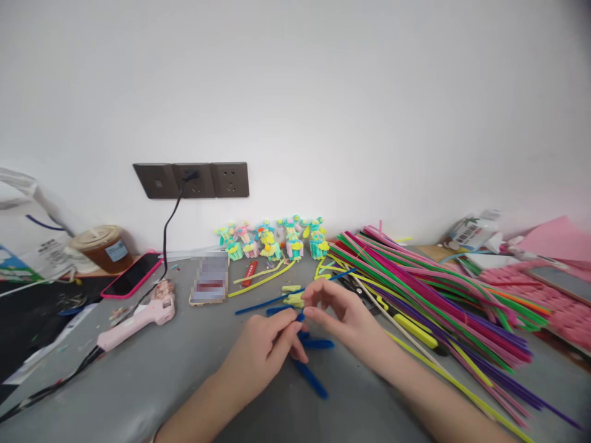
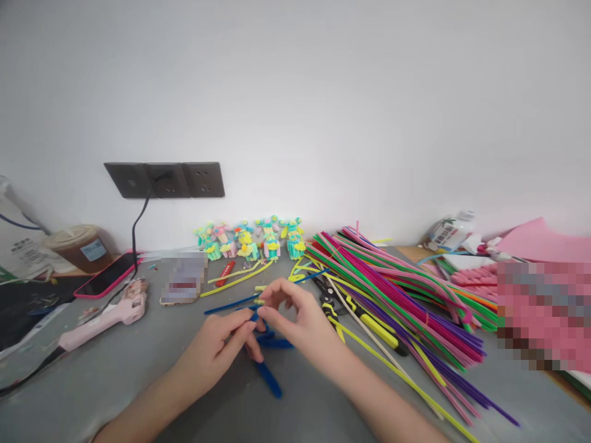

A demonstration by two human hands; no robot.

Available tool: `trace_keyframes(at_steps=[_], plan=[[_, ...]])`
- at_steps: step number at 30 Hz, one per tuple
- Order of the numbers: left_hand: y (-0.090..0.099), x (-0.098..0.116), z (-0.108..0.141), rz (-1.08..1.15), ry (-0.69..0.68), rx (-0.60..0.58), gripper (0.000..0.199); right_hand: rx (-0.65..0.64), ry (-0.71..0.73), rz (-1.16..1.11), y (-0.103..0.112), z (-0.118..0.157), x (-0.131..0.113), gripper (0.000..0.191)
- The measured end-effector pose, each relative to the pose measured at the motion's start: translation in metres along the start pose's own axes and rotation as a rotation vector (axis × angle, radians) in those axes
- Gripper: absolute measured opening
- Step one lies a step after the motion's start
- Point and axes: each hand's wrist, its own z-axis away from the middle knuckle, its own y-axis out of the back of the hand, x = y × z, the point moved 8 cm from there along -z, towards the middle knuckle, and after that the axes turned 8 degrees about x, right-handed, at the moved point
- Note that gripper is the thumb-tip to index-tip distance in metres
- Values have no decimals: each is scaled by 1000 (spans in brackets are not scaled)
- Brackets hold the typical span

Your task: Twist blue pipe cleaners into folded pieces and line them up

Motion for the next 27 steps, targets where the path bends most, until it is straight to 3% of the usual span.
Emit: trace_keyframes(at_steps=[3, 5, 7, 18, 27], plan=[[6, -8, 0, 46, 81, 90, 30, 268, 416, 420, 13, 9, -33, 4], [7, -10, 1, 70, 97, 113, 30, 279, 578, 571, 9, 17, -45, 11], [7, -9, 0, 86, 94, 115, 30, 255, 647, 642, 4, 20, -48, 15], [3, -4, 1, 93, 66, 85, 32, 206, 690, 650, -5, 22, -51, 22], [5, -1, 0, 31, -3, 89, 29, 125, 474, 377, -5, 14, -35, 13]])
